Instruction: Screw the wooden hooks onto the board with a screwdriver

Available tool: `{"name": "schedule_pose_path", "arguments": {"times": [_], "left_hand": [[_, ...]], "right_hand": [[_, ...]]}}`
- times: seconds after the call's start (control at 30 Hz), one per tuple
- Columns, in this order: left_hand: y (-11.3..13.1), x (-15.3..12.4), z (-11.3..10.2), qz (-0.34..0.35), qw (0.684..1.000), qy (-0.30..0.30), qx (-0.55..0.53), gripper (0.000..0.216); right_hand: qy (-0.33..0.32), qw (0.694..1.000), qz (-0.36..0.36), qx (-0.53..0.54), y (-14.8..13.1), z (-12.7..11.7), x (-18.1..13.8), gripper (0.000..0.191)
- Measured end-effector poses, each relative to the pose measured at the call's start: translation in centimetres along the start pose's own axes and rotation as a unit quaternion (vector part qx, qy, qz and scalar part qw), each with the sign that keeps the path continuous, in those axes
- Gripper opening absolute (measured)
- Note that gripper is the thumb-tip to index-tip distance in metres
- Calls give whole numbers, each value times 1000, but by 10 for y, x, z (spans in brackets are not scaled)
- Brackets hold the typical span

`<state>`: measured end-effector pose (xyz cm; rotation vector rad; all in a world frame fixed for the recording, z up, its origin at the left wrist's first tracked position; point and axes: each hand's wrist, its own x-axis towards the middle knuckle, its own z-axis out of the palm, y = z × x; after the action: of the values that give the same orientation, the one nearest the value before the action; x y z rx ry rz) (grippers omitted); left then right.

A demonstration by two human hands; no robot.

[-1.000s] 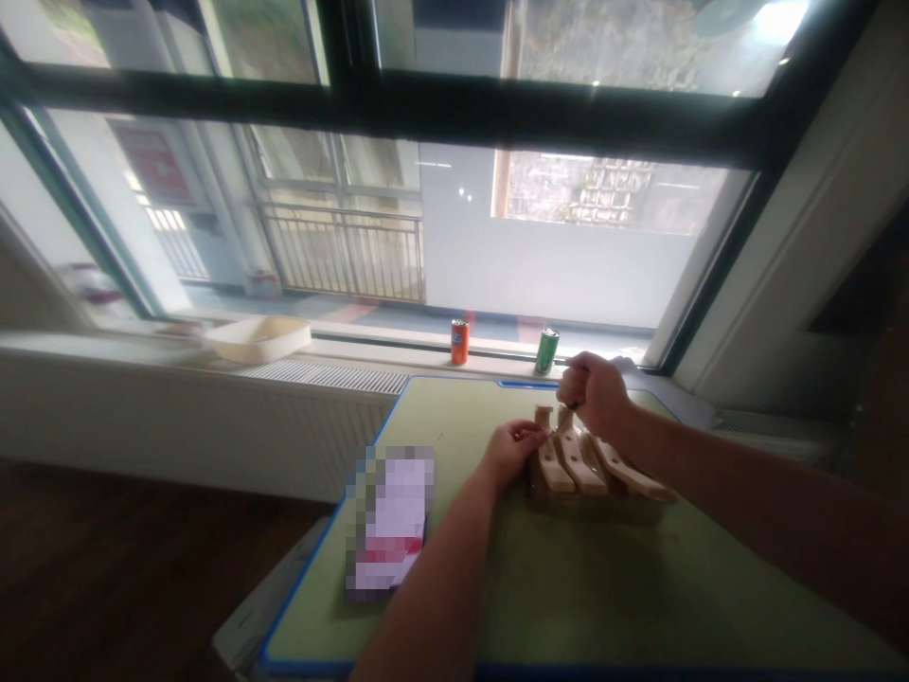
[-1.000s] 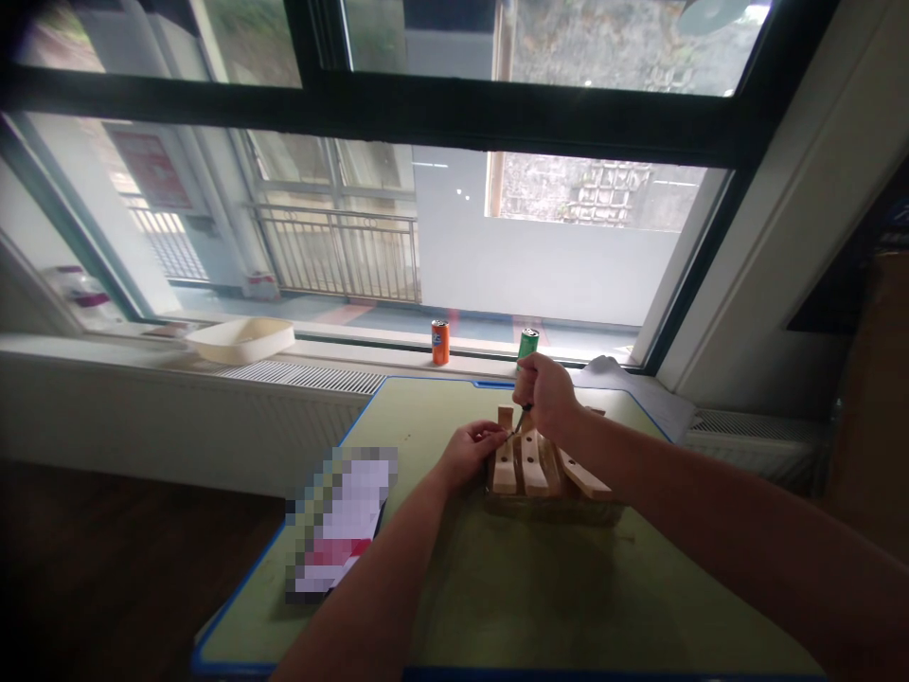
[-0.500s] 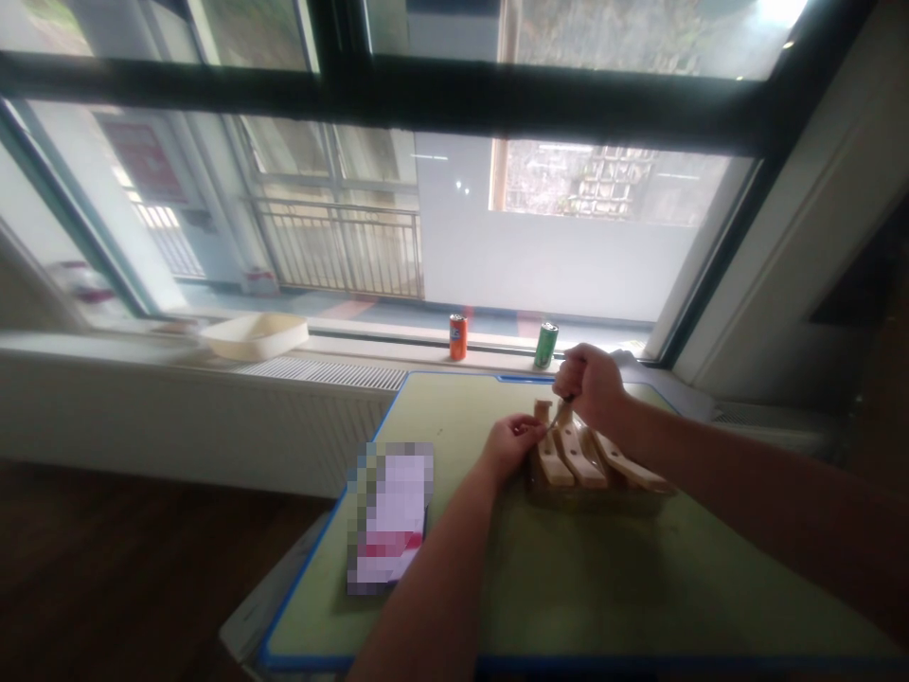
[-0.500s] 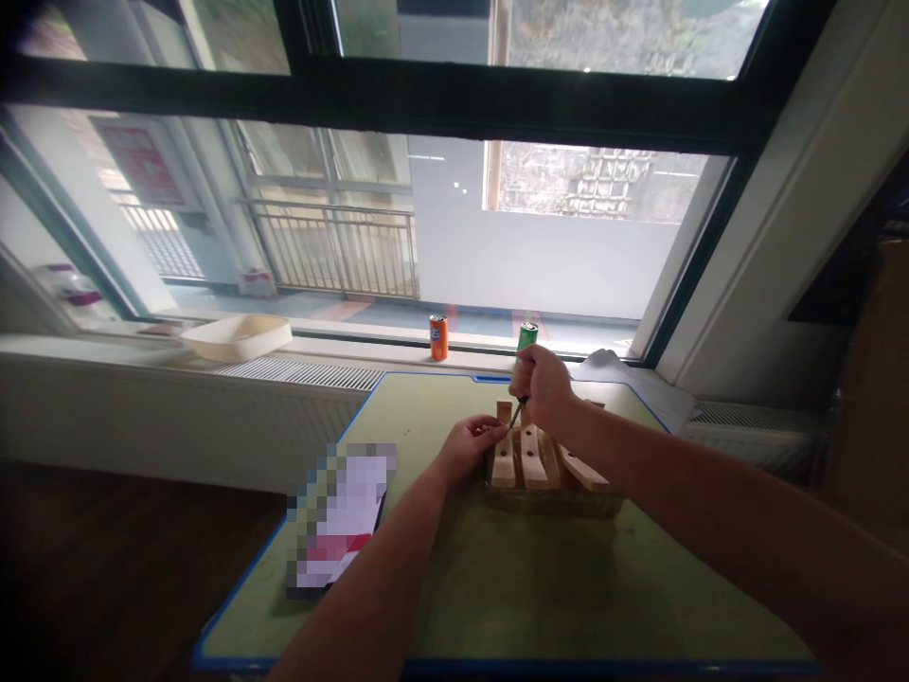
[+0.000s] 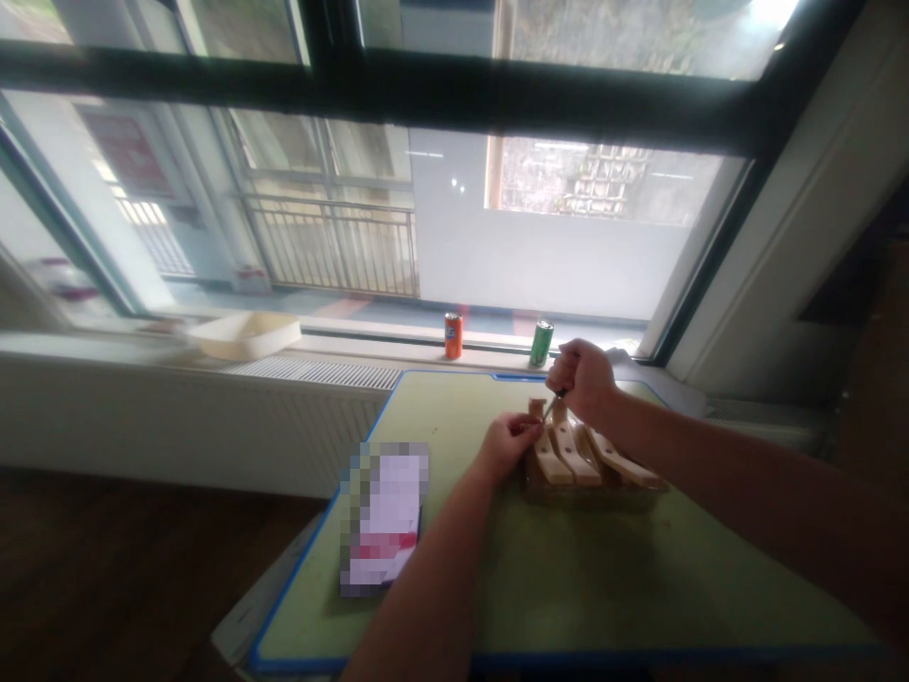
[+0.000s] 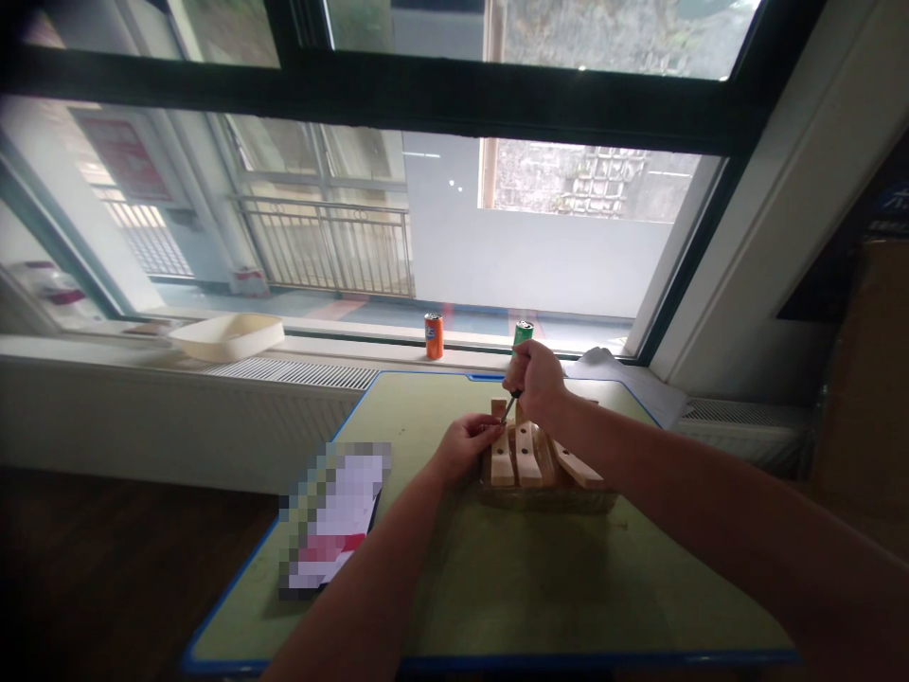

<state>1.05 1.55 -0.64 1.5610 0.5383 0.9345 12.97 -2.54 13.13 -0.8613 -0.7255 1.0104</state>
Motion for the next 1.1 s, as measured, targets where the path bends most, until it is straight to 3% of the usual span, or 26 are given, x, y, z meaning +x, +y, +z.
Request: {"name": "schedule_pose_path", "arguments": {"times": [0.2,0.43,0.67,0.73,0.83,0.97,1.03,1.1], "left_hand": [[6,-1,1,8,1000,9,-12,32],[13,-2,0,-9,1000,-18,-19,35],[12,-1,-1,-13,1000,-19,-7,39],[14,-2,-1,-10,1000,-18,-2,39],[16,-3,-1,-12,1000,-23,-1,40],[12,-2,0,-16,999,-33,0,41],[10,-1,-1,-13,999,-34,9,42],[8,0,-1,-9,999,-37,19,42]], "right_hand": [[-30,999,-9,-31,2,-1,3,37],[-138,974,1,-178,-3,-6,10,6],[-183,907,-44,-377,-20,-21,22,30],[-201,861,-81,-460,-27,-22,20,40],[-224,746,-152,-609,-39,-16,15,37],[-259,618,-219,-710,-55,-2,12,33],[-290,571,-221,-735,-61,3,13,32],[-303,555,-202,-748,-65,6,16,30]]}}
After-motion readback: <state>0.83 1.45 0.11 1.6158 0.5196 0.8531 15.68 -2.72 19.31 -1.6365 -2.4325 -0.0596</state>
